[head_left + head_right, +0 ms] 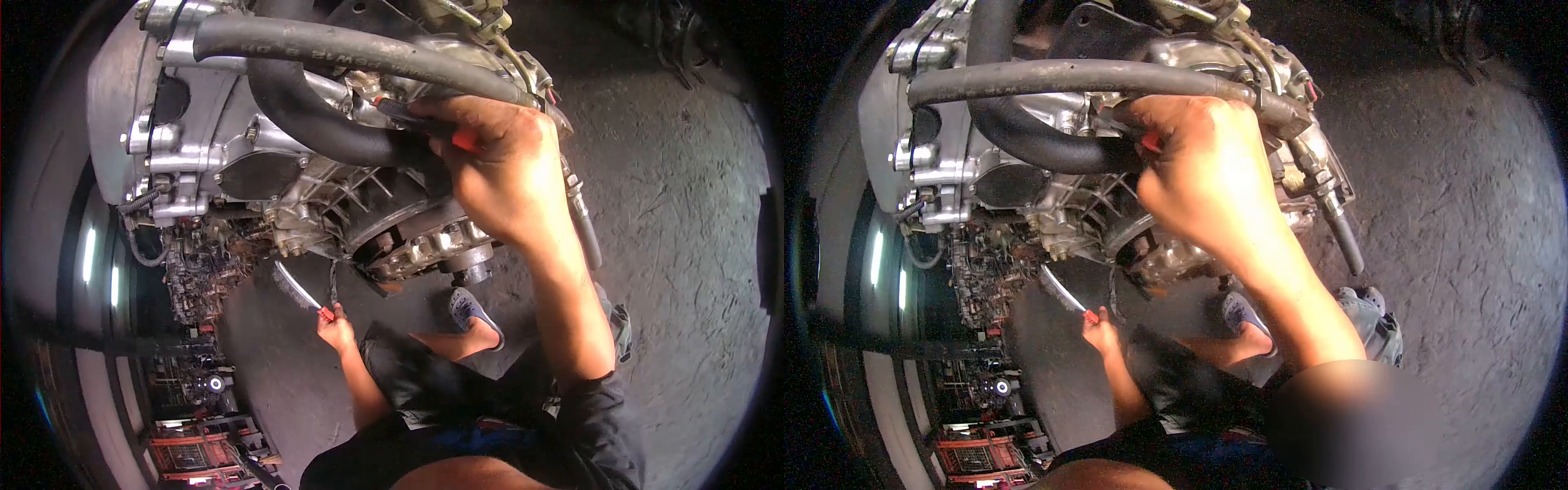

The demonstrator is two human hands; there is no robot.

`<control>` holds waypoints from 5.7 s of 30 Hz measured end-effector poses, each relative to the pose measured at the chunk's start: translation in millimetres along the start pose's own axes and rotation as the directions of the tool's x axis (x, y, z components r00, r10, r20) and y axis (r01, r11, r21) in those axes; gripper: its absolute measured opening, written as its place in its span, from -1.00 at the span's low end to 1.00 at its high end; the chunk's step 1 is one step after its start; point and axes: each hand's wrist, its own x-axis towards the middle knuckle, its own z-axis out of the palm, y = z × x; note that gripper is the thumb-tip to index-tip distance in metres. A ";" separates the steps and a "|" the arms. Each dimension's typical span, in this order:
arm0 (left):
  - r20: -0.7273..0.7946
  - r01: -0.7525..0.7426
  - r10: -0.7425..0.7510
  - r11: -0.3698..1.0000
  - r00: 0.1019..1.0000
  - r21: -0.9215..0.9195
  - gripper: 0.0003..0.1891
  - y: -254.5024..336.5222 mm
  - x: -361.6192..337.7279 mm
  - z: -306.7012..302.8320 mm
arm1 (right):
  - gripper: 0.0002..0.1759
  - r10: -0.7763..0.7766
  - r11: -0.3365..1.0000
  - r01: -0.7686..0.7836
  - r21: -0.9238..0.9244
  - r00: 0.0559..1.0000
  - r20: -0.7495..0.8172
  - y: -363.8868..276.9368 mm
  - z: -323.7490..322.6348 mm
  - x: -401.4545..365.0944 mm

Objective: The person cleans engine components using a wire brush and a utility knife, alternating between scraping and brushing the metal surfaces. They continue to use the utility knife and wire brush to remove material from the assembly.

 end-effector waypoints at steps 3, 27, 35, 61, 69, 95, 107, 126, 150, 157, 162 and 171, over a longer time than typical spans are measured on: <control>-0.005 0.021 -0.021 0.998 1.000 -0.060 -0.75 20.4 -5.0 3.4 | -0.69 0.017 1.000 -0.017 -0.026 0.999 0.030 -6.5 -4.8 1.0; -0.010 0.040 -0.040 0.999 0.999 -0.019 -0.78 0.8 3.2 -0.1 | -0.62 -0.043 0.999 0.042 -0.028 0.999 -0.024 -4.2 2.5 -4.1; -0.042 -0.046 0.047 0.998 0.998 0.031 -0.79 -14.0 5.6 -1.5 | -0.63 0.032 0.998 -0.033 -0.052 0.999 -0.014 -10.3 8.0 -8.6; -0.021 0.021 -0.022 0.999 1.000 -0.045 -0.81 0.6 -1.2 -5.9 | -0.69 0.002 0.999 -0.002 -0.049 1.000 0.003 -36.7 -30.8 -4.0; -0.119 -0.129 0.127 0.992 0.985 -0.009 -0.76 -42.3 10.5 -8.1 | -0.68 0.027 0.977 -0.026 -0.209 1.000 0.001 -82.1 -75.3 -12.7; -0.121 -0.436 0.472 0.869 0.874 0.235 -0.78 49.5 -64.0 -55.8 | -0.66 0.524 0.517 -0.830 0.211 0.502 0.688 -42.5 105.6 -139.5; -0.166 -0.338 0.389 0.902 0.906 0.268 -0.72 39.7 -58.6 -52.0 | -0.67 0.506 0.630 -0.723 0.284 0.659 0.557 -34.9 83.5 -127.0; 0.412 0.650 -0.504 0.631 0.759 -0.424 -0.79 -105.4 12.2 -58.0 | -0.67 -0.150 0.972 0.101 -0.212 0.961 -0.233 -114.0 -72.5 -51.4; 0.526 0.592 -0.498 0.806 0.689 -0.013 -0.67 -106.3 32.3 -14.1 | -0.70 -0.075 0.996 0.072 -0.053 0.996 -0.045 -4.4 -0.8 -11.4; 0.518 0.606 -0.538 0.794 0.664 0.047 -0.71 -91.3 33.0 -11.1 | -0.75 -0.038 0.989 0.041 -0.139 0.999 0.024 -25.1 -3.7 8.9; 0.504 0.586 -0.451 0.798 0.737 -0.143 -0.72 -150.7 49.0 -13.8 | -0.73 -0.025 0.995 0.025 -0.096 1.000 0.001 -24.4 1.4 6.6; 0.232 0.475 -0.449 0.877 0.863 -0.069 -0.68 -29.6 1.1 -21.2 | -0.66 -0.020 0.999 0.020 -0.031 1.000 0.002 -25.3 -1.7 6.8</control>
